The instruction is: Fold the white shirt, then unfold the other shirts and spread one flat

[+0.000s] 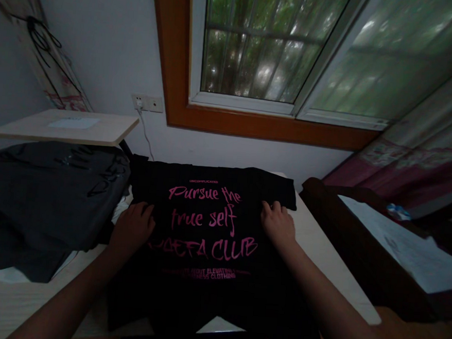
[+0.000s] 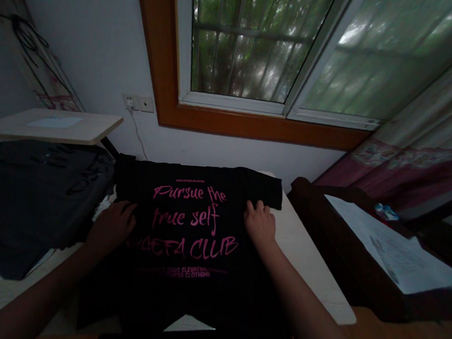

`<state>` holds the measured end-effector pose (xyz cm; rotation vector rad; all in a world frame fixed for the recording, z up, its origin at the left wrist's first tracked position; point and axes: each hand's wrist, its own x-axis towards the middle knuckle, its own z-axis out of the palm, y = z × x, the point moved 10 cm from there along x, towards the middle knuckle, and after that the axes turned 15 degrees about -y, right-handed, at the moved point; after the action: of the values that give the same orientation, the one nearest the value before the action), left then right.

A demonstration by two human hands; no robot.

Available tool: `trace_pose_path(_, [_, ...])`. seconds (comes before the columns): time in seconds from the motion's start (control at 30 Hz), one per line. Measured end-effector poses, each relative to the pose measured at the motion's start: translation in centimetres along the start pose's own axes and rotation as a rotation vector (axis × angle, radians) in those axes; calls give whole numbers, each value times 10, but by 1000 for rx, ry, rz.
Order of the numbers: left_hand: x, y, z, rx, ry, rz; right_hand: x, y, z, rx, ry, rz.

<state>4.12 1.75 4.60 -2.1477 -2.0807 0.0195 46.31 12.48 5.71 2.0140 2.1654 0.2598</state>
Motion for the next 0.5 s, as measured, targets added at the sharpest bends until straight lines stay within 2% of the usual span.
trace_pose_path(0.2, [9, -4, 5, -35, 9, 31, 8, -7, 15, 14, -55, -71])
trace_pose_path(0.5, [44, -19, 12, -90, 30, 54, 28, -12, 10, 54, -90, -64])
